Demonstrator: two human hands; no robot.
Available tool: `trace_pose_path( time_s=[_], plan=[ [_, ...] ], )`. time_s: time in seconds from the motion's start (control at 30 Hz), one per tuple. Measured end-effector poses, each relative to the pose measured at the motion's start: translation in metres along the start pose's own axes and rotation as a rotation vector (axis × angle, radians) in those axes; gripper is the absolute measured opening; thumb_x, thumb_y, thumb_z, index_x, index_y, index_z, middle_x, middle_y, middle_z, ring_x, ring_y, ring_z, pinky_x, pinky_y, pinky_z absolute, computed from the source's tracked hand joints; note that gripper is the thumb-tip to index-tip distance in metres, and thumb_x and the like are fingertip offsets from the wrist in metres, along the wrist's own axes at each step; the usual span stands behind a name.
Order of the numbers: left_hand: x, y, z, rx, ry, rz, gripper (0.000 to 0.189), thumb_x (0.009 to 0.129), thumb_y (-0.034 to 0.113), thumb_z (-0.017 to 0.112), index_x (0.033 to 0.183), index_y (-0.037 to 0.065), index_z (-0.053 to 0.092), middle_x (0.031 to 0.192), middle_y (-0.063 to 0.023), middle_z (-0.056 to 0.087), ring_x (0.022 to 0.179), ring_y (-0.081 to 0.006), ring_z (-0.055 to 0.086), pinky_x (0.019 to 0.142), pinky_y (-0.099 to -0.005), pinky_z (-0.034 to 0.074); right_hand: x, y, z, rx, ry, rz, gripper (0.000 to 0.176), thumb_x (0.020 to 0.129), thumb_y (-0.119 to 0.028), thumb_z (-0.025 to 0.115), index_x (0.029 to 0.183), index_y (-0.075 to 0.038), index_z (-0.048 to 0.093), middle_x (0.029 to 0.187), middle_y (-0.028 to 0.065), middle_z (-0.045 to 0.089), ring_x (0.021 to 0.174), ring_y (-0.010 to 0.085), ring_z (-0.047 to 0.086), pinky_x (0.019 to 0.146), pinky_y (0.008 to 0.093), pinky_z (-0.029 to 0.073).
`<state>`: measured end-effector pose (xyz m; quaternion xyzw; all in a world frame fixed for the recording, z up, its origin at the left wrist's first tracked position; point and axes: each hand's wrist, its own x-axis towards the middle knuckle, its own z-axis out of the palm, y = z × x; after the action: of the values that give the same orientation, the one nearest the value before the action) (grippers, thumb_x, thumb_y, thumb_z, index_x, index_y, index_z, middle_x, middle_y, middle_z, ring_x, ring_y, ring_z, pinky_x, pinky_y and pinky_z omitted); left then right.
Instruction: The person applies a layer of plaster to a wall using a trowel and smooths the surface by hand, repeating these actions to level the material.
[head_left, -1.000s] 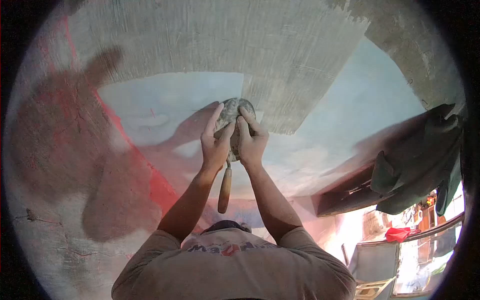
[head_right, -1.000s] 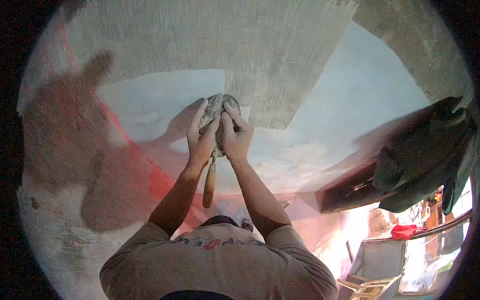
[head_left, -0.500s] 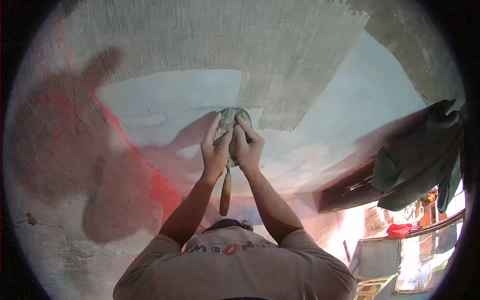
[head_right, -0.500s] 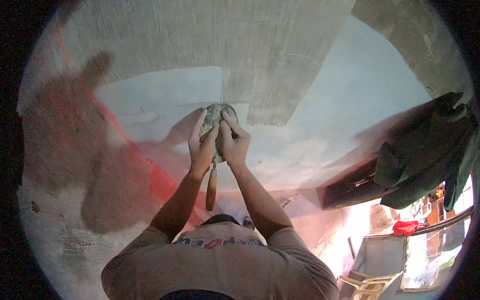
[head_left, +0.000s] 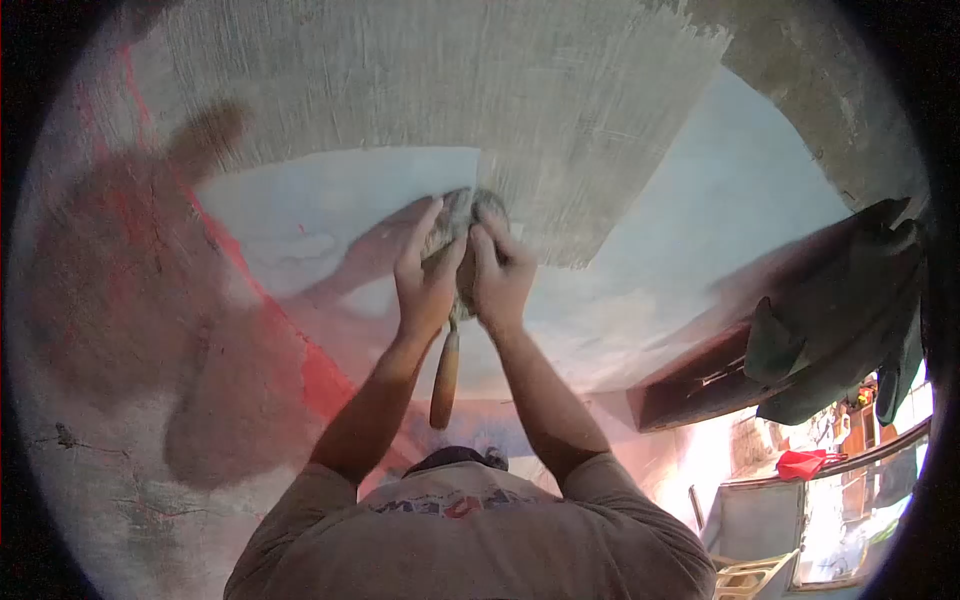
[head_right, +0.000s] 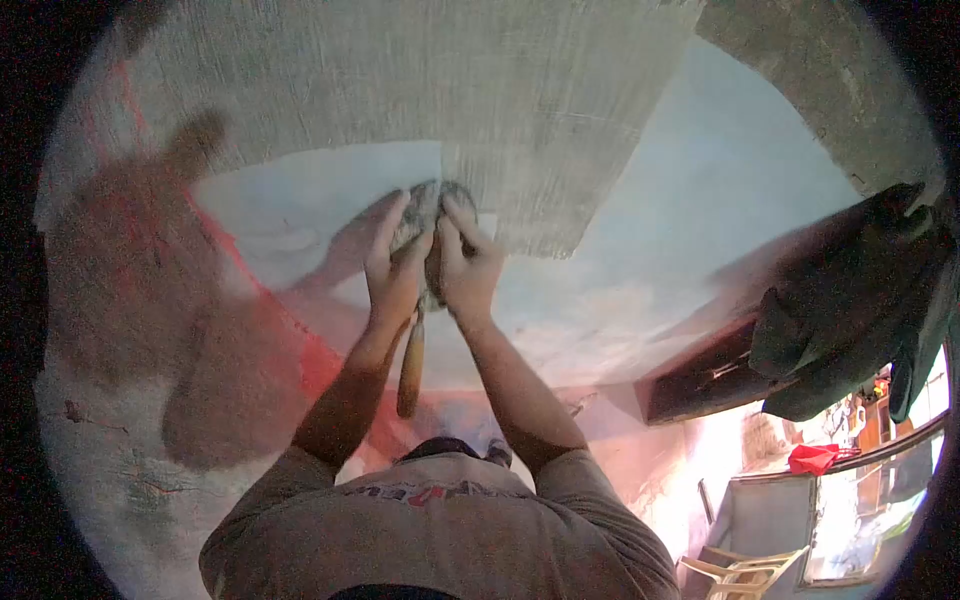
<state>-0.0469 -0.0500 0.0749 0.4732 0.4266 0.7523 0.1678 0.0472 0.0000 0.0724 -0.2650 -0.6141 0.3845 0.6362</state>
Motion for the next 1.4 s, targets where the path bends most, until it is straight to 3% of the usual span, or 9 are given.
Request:
trace_pose_path(
  time_s=[0.1, 0.33, 0.4, 0.43, 0.53, 0.8, 0.93, 1.03, 1.4],
  plan=[
    [0.035, 0.053, 0.012, -0.128, 0.009, -0.066, 0.053, 0.097, 0.003, 0.067, 0.147, -0.008, 0.053, 0.141, -0.0176, 0.063, 0.129, -0.0198, 0.060, 0.110, -0.0322, 0.046, 0.037, -0.050, 0.010, 0.132, -0.023, 0.114, 0.032, 0.101, -0.008, 0.065, 0.131, 0.003, 0.071, 0.122, 0.0185, 0.076, 0.114, 0.0184, 0.068, 0.103, 0.0316, 0.050],
    [-0.022, -0.031, -0.005, -0.077, 0.021, -0.067, 0.051, 0.097, 0.002, 0.065, 0.147, -0.008, 0.053, 0.141, -0.0168, 0.064, 0.129, -0.0201, 0.060, 0.110, -0.0335, 0.046, -0.022, 0.025, -0.001, 0.013, 0.004, 0.032, 0.032, 0.102, -0.007, 0.065, 0.131, 0.004, 0.071, 0.121, 0.0149, 0.076, 0.111, 0.0162, 0.067, 0.100, 0.0299, 0.050],
    [-0.011, -0.025, -0.004, -0.102, 0.011, 0.000, 0.051, 0.098, 0.001, 0.065, 0.147, -0.008, 0.053, 0.140, -0.0156, 0.064, 0.128, -0.0197, 0.060, 0.110, -0.0333, 0.046, -0.012, 0.011, 0.002, -0.026, 0.013, 0.013, 0.032, 0.101, -0.008, 0.065, 0.131, 0.001, 0.071, 0.120, 0.0163, 0.077, 0.108, 0.0163, 0.069, 0.096, 0.0305, 0.052],
    [0.008, -0.022, -0.007, 0.166, 0.024, 0.122, 0.052, 0.098, 0.002, 0.065, 0.148, -0.008, 0.053, 0.141, -0.0147, 0.064, 0.129, -0.0204, 0.060, 0.110, -0.0335, 0.046, -0.001, -0.006, 0.005, 0.001, 0.006, 0.012, 0.032, 0.101, -0.008, 0.065, 0.131, 0.002, 0.071, 0.122, 0.0165, 0.076, 0.110, 0.0166, 0.069, 0.098, 0.0305, 0.051],
    [0.034, 0.049, 0.009, -0.071, 0.010, -0.069, 0.054, 0.098, 0.003, 0.066, 0.149, -0.008, 0.051, 0.142, -0.0149, 0.063, 0.130, -0.0208, 0.060, 0.111, -0.0333, 0.045, 0.035, -0.039, 0.012, 0.081, -0.008, 0.020, 0.033, 0.101, -0.010, 0.066, 0.131, 0.002, 0.071, 0.125, 0.0170, 0.075, 0.116, 0.0174, 0.068, 0.103, 0.0304, 0.049],
    [-0.045, -0.076, -0.014, -0.098, 0.010, -0.100, 0.055, 0.098, 0.002, 0.066, 0.150, -0.007, 0.050, 0.144, -0.0143, 0.061, 0.131, -0.0188, 0.058, 0.111, -0.0326, 0.045, -0.042, 0.060, -0.008, -0.005, -0.017, 0.100, 0.031, 0.101, -0.005, 0.066, 0.130, 0.002, 0.072, 0.124, 0.0169, 0.076, 0.117, 0.0168, 0.067, 0.103, 0.0317, 0.050],
    [-0.001, -0.011, -0.004, 0.034, -0.030, -0.038, 0.056, 0.098, 0.002, 0.067, 0.151, -0.007, 0.049, 0.145, -0.0162, 0.060, 0.132, -0.0198, 0.057, 0.111, -0.0333, 0.046, -0.005, 0.001, 0.002, 0.138, 0.004, 0.228, 0.032, 0.102, -0.008, 0.066, 0.131, 0.005, 0.070, 0.123, 0.0159, 0.075, 0.117, 0.0168, 0.066, 0.106, 0.0301, 0.048],
    [-0.020, -0.033, -0.005, -0.096, -0.006, -0.128, 0.056, 0.097, 0.001, 0.067, 0.150, -0.006, 0.050, 0.145, -0.0160, 0.060, 0.132, -0.0196, 0.057, 0.111, -0.0330, 0.046, -0.019, 0.026, -0.003, 0.010, 0.016, 0.008, 0.030, 0.101, -0.004, 0.065, 0.130, 0.003, 0.071, 0.122, 0.0172, 0.076, 0.112, 0.0160, 0.067, 0.101, 0.0301, 0.050],
    [-0.029, -0.046, 0.001, -0.070, 0.033, -0.076, 0.052, 0.098, 0.002, 0.068, 0.147, -0.005, 0.054, 0.138, -0.0143, 0.065, 0.124, -0.0185, 0.061, 0.108, -0.0324, 0.048, -0.024, 0.040, -0.010, 0.086, -0.001, 0.152, 0.030, 0.101, -0.004, 0.066, 0.130, 0.003, 0.071, 0.126, 0.0137, 0.075, 0.116, 0.0153, 0.066, 0.104, 0.0298, 0.050]
  ],
)
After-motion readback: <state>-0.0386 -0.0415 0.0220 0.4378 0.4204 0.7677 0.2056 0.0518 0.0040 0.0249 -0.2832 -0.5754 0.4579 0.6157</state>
